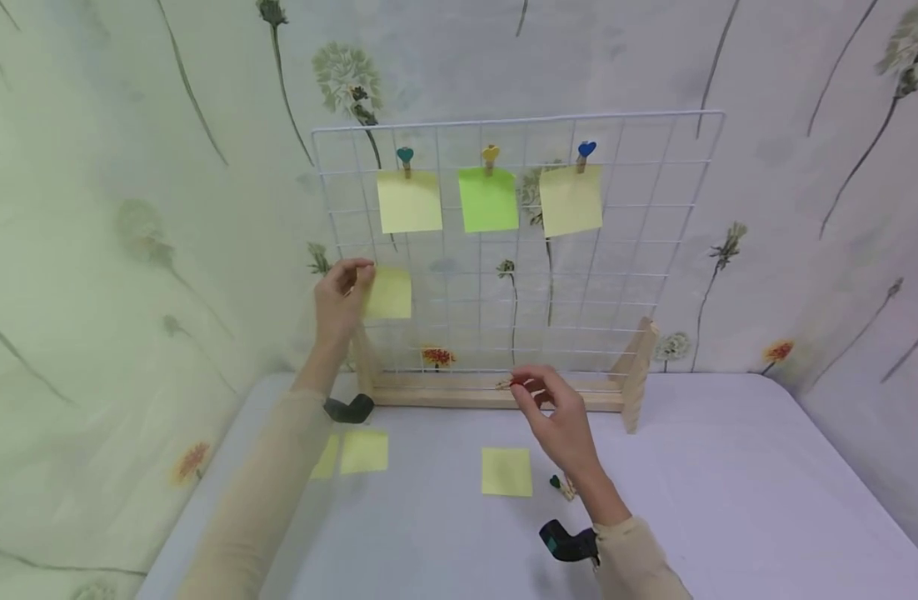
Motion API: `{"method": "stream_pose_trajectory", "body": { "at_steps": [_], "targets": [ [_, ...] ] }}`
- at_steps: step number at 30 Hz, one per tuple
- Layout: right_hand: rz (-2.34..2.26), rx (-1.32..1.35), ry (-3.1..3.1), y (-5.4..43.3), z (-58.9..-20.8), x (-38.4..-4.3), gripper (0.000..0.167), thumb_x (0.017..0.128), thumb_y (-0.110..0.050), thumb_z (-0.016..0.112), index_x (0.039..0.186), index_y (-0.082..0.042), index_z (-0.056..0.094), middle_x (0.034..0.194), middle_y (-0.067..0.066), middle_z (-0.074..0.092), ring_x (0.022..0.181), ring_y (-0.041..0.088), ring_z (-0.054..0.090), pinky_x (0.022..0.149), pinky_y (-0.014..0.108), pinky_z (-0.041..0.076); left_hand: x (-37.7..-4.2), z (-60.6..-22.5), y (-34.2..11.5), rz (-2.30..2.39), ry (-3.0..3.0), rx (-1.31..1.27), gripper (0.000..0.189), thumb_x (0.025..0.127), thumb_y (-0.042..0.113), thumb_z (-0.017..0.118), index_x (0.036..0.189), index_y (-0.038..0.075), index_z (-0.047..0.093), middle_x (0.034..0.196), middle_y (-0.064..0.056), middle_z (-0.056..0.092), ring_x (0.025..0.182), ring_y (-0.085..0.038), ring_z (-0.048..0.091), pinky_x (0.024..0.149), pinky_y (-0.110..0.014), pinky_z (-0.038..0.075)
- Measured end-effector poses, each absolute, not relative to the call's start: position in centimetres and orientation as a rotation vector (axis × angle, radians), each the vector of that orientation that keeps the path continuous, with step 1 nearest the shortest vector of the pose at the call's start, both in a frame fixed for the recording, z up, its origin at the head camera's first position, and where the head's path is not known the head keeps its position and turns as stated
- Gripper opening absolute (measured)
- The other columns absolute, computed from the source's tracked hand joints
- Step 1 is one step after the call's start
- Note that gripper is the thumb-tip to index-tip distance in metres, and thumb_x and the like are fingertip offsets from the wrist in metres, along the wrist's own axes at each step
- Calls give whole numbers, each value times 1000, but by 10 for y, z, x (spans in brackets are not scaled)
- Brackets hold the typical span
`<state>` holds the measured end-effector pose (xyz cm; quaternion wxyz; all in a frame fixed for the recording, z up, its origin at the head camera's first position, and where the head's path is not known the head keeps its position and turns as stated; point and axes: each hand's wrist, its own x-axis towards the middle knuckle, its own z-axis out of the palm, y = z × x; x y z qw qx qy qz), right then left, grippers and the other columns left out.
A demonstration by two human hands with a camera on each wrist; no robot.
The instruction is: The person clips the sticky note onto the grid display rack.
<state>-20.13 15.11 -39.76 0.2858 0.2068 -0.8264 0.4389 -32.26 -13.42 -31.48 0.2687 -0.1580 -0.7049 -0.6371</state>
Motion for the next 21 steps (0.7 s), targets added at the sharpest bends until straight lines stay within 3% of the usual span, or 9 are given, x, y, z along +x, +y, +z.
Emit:
{"method": "stream_pose_trajectory", "body": {
  "at_steps": [7,14,21],
  "targets": [
    [1167,556,-2193,152,-403,-218,23,87,0,63,110,-5,62,97,7,68,87,4,57,70,11,45,-323,-313,-133,-1686,-1913,-385,26,93,15,60,108,-6,62,101,-25,65,81,-26,59,56,-15,42],
    [1206,628,-2178,147,-400,-238,24,90,-11,63,113,-16,62,101,-3,68,89,1,57,71,12,46,-324,-309,-131,-1688,-1920,-337,25,92,15,61,108,-4,63,106,-21,66,90,-21,61,78,-20,47],
    [1222,692,-2164,134,-389,-248,23,91,-13,62,113,-18,62,101,-4,67,85,3,59,68,14,48,-326,-309,-131,-1701,-1913,-331,24,91,14,62,107,-4,63,105,-19,66,90,-22,62,81,-23,48]
  ]
}}
